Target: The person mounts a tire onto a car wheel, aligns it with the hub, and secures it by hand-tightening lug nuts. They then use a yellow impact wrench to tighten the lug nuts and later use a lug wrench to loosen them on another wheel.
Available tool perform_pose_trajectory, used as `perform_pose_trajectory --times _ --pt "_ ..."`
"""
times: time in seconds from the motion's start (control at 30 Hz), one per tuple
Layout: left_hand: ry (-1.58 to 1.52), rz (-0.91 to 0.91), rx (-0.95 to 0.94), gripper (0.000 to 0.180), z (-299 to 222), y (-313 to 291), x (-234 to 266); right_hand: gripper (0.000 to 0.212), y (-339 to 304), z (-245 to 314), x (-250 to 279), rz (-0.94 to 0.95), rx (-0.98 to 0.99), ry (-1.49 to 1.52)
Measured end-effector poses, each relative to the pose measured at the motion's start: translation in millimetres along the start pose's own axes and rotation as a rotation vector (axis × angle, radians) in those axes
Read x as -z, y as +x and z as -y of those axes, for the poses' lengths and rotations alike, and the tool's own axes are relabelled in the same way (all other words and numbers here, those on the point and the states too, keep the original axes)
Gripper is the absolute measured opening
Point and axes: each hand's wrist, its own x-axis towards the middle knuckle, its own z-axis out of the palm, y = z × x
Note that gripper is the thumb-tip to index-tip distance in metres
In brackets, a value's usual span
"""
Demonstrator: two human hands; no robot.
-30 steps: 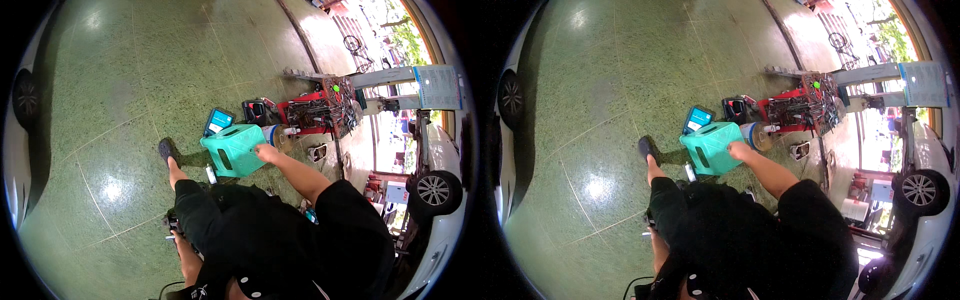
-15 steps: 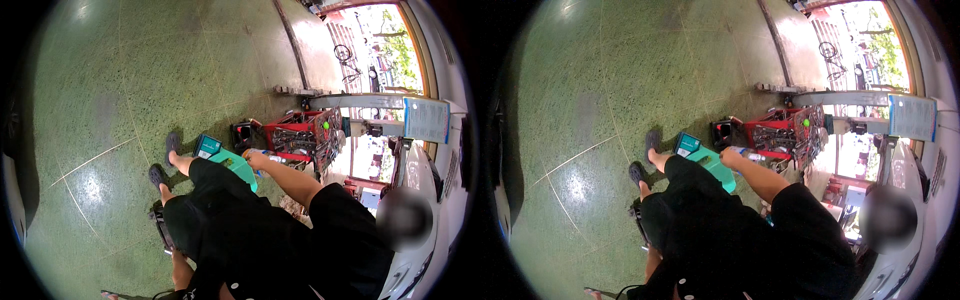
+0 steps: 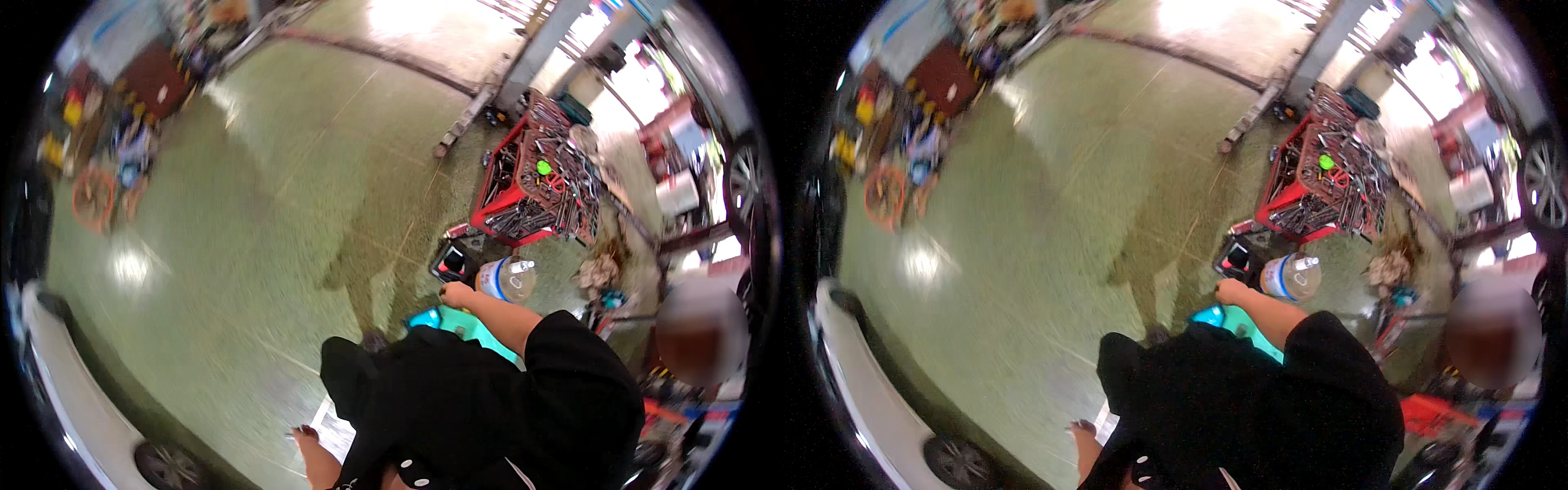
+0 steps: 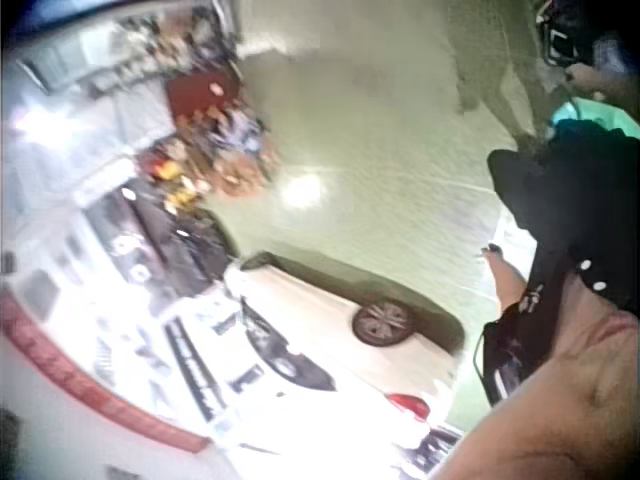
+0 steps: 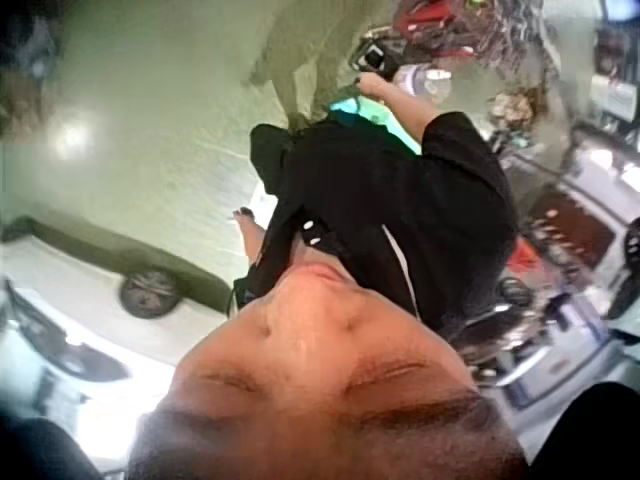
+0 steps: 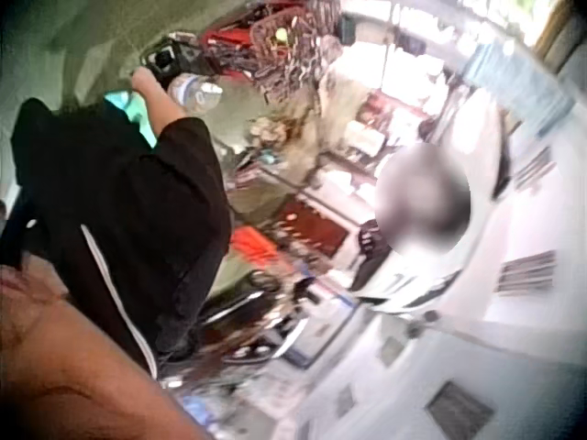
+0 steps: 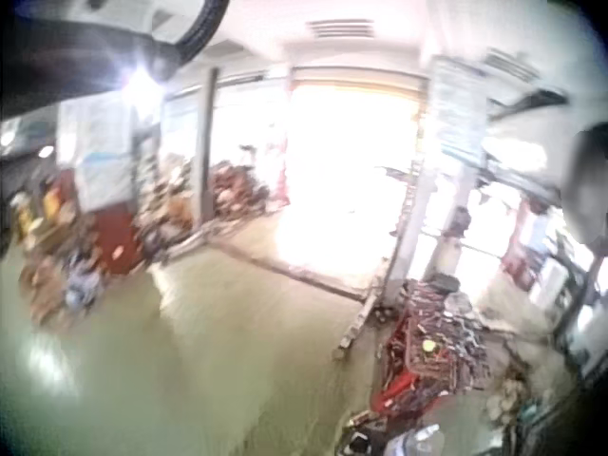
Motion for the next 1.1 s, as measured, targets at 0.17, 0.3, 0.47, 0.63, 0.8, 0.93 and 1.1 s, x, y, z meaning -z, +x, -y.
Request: perform_pose_trajectory --times 0.17,0.3,0.47,0.63,0.8,0.93,1.1 --pt "0.723 0.540 -0.684 0.038 -210.6 -112.7 -346.6 0.041 56.5 -10.4 35.1 -0.186 -0.083 0.385" --pt "0.904 0.934 -1.137 0.034 -258.1 -287.9 -603.6 0.034 77.2 -60.6 26.7 -0.332 -0.332 0.573" --pt "1.497 1.232 -1.492 0.033 -247.5 -497.3 -770.8 0.027 74.9 -79.9 -8.9 0.132 -0.279 -0.021" --pt "2.106 1.360 -1.538 0.038 -146.0 -664.1 -773.9 0.032 64.3 -67.2 21.4 -0.249 -0.917 1.102" --pt "2.227 1.595 -1.055 0.067 -50.3 -690.9 -772.5 0.038 160.1 -109.4 35.8 -0.484 -0.929 0.764" --pt "1.838 1.415 -0.822 0.059 53.8 -700.6 -814.7 0.033 298.2 -193.6 118.2 -0.386 -0.947 0.845" --pt "1.403 0.945 -0.943 0.057 154.8 -679.8 -904.2 0.039 512.6 -337.6 228.0 -0.571 -0.702 0.820"
